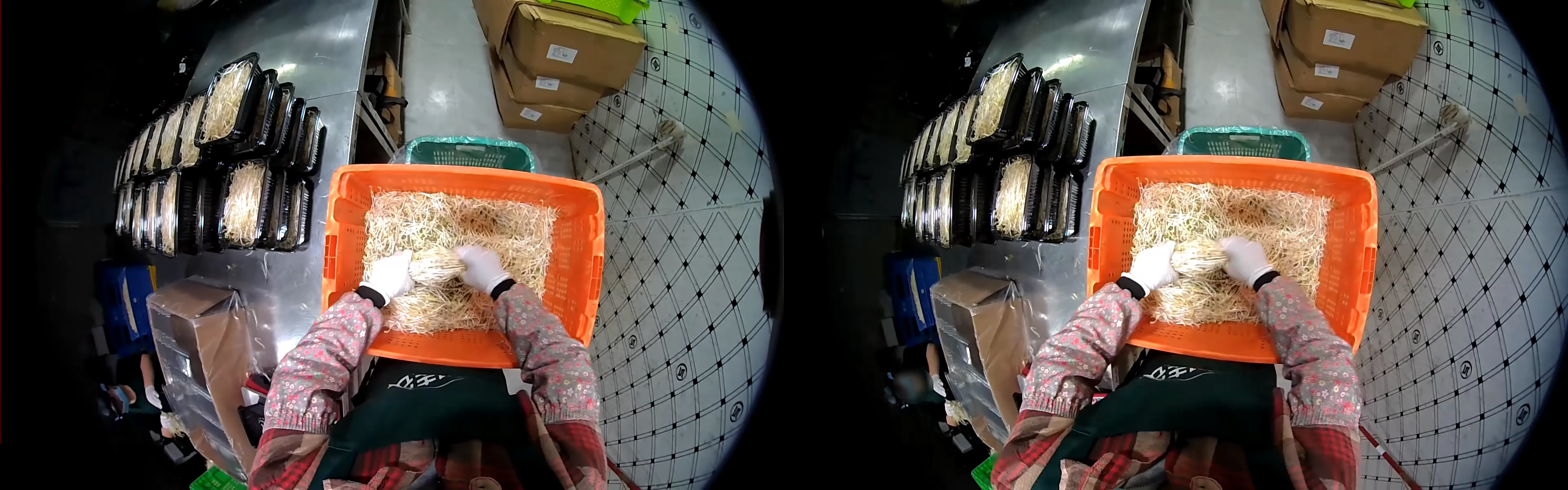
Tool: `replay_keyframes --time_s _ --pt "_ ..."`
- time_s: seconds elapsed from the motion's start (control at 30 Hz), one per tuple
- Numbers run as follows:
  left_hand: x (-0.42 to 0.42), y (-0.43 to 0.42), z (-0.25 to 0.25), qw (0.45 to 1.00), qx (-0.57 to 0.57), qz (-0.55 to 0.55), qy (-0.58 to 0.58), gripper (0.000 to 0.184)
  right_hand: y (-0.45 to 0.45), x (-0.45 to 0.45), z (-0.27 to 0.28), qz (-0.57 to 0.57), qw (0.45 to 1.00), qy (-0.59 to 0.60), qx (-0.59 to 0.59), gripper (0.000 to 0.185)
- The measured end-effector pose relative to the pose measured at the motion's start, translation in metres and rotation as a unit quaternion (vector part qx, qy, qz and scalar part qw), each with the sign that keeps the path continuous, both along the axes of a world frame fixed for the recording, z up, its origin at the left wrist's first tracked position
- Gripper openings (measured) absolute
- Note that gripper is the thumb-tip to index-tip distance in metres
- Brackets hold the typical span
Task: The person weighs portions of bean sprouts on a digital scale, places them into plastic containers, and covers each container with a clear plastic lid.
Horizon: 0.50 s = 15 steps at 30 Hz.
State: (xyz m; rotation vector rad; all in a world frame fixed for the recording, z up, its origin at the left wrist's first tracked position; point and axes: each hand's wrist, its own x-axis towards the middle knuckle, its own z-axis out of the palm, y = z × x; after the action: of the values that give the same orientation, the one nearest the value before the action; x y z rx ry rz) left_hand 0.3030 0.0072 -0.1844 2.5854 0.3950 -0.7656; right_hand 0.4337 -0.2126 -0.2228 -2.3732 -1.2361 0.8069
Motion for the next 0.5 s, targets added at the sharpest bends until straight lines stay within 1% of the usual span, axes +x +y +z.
replay_keyframes --time_s 0.03,0.07,0.13,0.17,0.2,0.23,0.27,0.3,0.33,0.37,0.4,0.43,0.47,0.5 --pt "-0.011 0.000 0.000 0.998 0.008 -0.004 -0.061 0.042 -0.012 0.006 0.002 -0.037 0.998 -0.009 0.051 0.041" --pt "-0.021 0.007 0.003 0.996 -0.004 -0.028 -0.089 0.044 -0.021 0.016 0.003 -0.077 0.996 -0.018 0.051 0.032" --pt "-0.039 0.013 0.015 0.986 -0.009 -0.051 -0.157 0.044 -0.020 0.040 0.038 -0.174 0.984 0.042 -0.016 0.031" --pt "-0.047 0.016 0.014 0.983 0.001 -0.069 -0.170 0.050 -0.014 0.044 0.049 -0.170 0.984 0.042 -0.016 0.031" --pt "-0.052 0.014 0.015 0.983 0.002 -0.066 -0.169 0.050 -0.007 0.046 0.057 -0.175 0.982 0.074 0.016 0.034" --pt "-0.056 0.011 0.015 0.977 -0.001 -0.076 -0.199 0.053 0.002 0.044 0.062 -0.181 0.977 0.105 0.047 0.037" --pt "-0.057 0.008 0.015 0.969 -0.003 -0.086 -0.230 0.056 0.016 0.037 0.054 -0.167 0.973 0.136 0.078 0.045" --pt "-0.054 0.003 0.022 0.972 -0.007 -0.104 -0.210 0.071 0.034 0.028 0.034 -0.106 0.978 0.163 0.069 0.052" --pt "-0.055 0.002 0.029 0.972 -0.005 -0.101 -0.211 0.071 0.048 0.020 0.009 -0.044 0.979 0.190 0.059 0.061" --pt "-0.056 0.000 0.036 0.969 -0.005 -0.079 -0.234 0.080 0.054 0.011 -0.016 0.015 0.985 0.166 0.051 0.070" --pt "-0.059 0.001 0.039 0.965 -0.006 -0.055 -0.258 0.090 0.059 0.000 -0.020 0.075 0.986 0.141 0.042 0.080" --pt "-0.068 0.011 0.036 0.978 -0.060 -0.012 -0.201 0.106 0.059 -0.002 -0.022 0.097 0.988 0.119 -0.005 0.094" --pt "-0.080 0.023 0.032 0.980 -0.108 0.040 -0.162 0.103 0.058 0.002 -0.025 0.104 0.987 0.119 -0.005 0.094" --pt "-0.088 0.033 0.030 0.961 -0.187 0.148 -0.138 0.099 0.058 0.008 -0.003 0.082 0.988 0.128 -0.015 0.097"
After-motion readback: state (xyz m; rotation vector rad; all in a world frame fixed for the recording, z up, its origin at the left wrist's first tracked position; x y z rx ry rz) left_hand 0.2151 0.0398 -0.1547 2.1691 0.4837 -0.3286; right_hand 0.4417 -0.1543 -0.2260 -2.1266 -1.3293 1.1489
